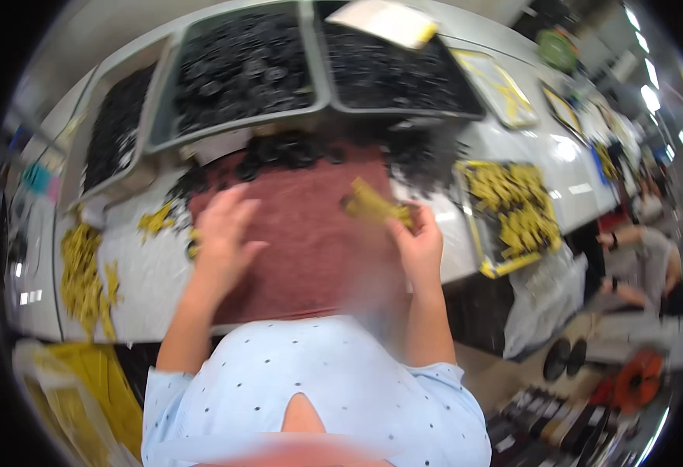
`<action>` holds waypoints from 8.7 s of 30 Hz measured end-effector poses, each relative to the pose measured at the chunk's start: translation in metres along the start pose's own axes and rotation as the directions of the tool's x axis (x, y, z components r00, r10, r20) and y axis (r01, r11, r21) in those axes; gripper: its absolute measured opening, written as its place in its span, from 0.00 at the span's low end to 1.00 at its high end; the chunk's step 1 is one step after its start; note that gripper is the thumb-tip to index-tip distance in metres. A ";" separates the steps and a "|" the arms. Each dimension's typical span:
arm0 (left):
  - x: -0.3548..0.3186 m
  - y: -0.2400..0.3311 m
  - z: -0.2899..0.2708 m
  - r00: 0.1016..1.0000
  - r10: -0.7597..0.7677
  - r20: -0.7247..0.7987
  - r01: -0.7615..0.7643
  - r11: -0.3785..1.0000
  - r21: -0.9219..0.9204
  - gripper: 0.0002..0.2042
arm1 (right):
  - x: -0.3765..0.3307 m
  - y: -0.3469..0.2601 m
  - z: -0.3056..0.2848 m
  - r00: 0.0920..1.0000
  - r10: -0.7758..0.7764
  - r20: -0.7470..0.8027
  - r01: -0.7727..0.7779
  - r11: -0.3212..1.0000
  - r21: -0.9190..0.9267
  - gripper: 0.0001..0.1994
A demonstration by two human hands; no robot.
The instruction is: The person assembles toy motorcycles by inserting wheels and handlebars into plastic frame pieces, pressing the parts together, placing finished toys onto a tray, and laying out additional frames to attach more wheels.
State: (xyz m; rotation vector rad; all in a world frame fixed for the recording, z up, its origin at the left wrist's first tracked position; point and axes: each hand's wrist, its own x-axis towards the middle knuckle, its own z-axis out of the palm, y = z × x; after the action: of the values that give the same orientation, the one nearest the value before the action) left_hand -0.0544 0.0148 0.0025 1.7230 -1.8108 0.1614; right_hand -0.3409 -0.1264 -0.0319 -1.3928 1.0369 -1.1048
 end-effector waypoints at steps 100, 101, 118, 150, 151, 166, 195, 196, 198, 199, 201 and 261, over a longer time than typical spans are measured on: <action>-0.026 0.031 0.040 0.976 0.045 0.215 0.010 0.969 -0.248 0.11 | 0.043 0.066 -0.182 0.828 -0.547 -0.122 -0.086 0.091 -0.992 0.08; -0.025 0.032 0.042 0.974 0.072 0.216 -0.020 0.972 -0.236 0.12 | 0.048 0.062 -0.190 0.846 -0.512 -0.148 -0.110 0.103 -0.989 0.08; -0.025 0.034 0.072 0.978 -0.071 0.194 0.097 0.987 -0.131 0.14 | 0.198 0.079 -0.380 0.737 -0.342 -0.583 -0.518 0.268 -0.812 0.12; -0.019 0.035 0.070 0.982 -0.074 0.175 0.102 0.982 -0.156 0.13 | 0.195 0.061 -0.243 0.887 -0.390 0.246 0.190 -0.178 -0.966 0.08; -0.020 0.034 0.070 0.982 -0.060 0.181 0.090 0.982 -0.165 0.13 | 0.177 0.058 -0.241 0.892 -0.389 0.232 0.174 -0.181 -0.968 0.08; -0.032 0.027 0.067 0.992 0.026 0.125 0.010 0.959 -0.284 0.11 | 0.012 0.035 -0.140 0.863 -0.471 0.180 0.165 -0.074 -0.984 0.15; -0.063 0.015 -0.010 0.994 0.032 0.100 -0.002 0.957 -0.291 0.12 | 0.004 0.056 -0.033 0.914 -0.354 -0.199 -0.118 0.238 -0.964 0.07; -0.067 0.013 -0.016 0.996 0.013 0.084 0.012 0.958 -0.286 0.12 | 0.009 0.062 -0.036 0.920 -0.302 -0.249 -0.159 0.295 -0.942 0.06; -0.073 0.008 -0.026 0.999 -0.007 0.048 0.020 0.966 -0.259 0.12 | 0.018 0.070 -0.038 0.930 -0.254 -0.265 -0.181 0.310 -0.933 0.05; -0.078 0.005 -0.029 0.997 -0.066 0.045 0.074 0.970 -0.232 0.12 | 0.019 0.074 -0.042 0.937 -0.265 -0.227 -0.155 0.269 -0.951 0.06; -0.083 -0.003 -0.035 1.000 -0.028 -0.011 0.025 0.971 -0.237 0.13 | 0.020 0.092 -0.056 0.929 -0.303 -0.215 -0.149 0.225 -0.963 0.10; -0.070 -0.050 -0.016 0.708 -0.254 0.659 0.547 -0.392 -0.740 0.16 | -0.030 0.005 0.110 0.856 -0.247 0.454 0.484 0.689 -0.539 0.08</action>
State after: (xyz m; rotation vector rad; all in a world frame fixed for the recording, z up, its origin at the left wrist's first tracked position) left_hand -0.0059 0.0758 -0.0364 0.8752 -0.4786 -1.5211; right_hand -0.2397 -0.0759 -0.0444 -2.3555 0.9170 -0.7382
